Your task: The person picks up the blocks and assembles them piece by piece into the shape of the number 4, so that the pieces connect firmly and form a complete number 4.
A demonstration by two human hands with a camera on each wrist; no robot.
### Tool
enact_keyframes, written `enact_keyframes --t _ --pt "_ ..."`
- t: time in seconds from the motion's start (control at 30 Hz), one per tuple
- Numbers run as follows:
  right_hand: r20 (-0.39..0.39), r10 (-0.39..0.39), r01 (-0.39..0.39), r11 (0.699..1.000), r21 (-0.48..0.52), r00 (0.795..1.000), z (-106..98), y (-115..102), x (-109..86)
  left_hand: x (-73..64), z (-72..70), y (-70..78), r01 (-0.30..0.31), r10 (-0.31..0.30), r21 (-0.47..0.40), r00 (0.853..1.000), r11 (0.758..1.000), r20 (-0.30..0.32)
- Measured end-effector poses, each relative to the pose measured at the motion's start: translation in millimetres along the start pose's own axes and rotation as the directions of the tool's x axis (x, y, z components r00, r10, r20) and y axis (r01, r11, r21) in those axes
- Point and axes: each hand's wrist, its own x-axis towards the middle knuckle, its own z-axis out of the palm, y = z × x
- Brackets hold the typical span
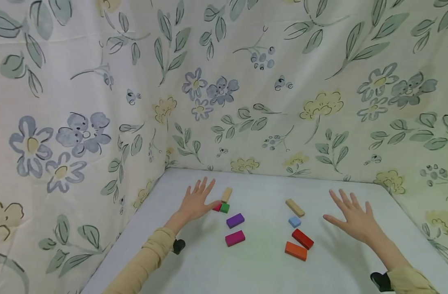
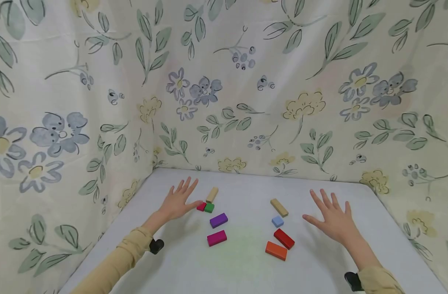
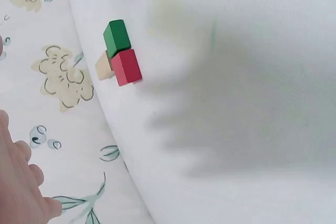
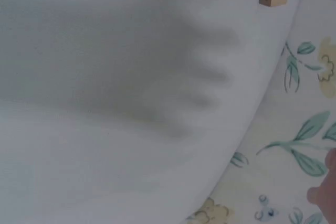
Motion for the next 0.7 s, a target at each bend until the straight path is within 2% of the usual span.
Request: enact_keyframes --t 0.2,0.47,0.7 --pt "-0.009 -0.042 0.043 0.999 0.019 0.999 1.1 -3.5 -4.3 0.2 0.9 7.1 -0.032 0.033 -0.065 0.999 0.997 0.008" --pt "0.059 -0.068 0.061 0.992 0.115 0.996 -0.7 -11.9 -4.5 -1.6 2.2 16.8 -0.082 0.089 -0.184 0.995 0.98 0.033" --pt "0.068 -0.107 0.095 0.982 0.165 0.992 -3.5 -21.7 -8.5 -4.3 3.2 18.7 -0.108 0.142 -0.276 0.984 0.955 0.106"
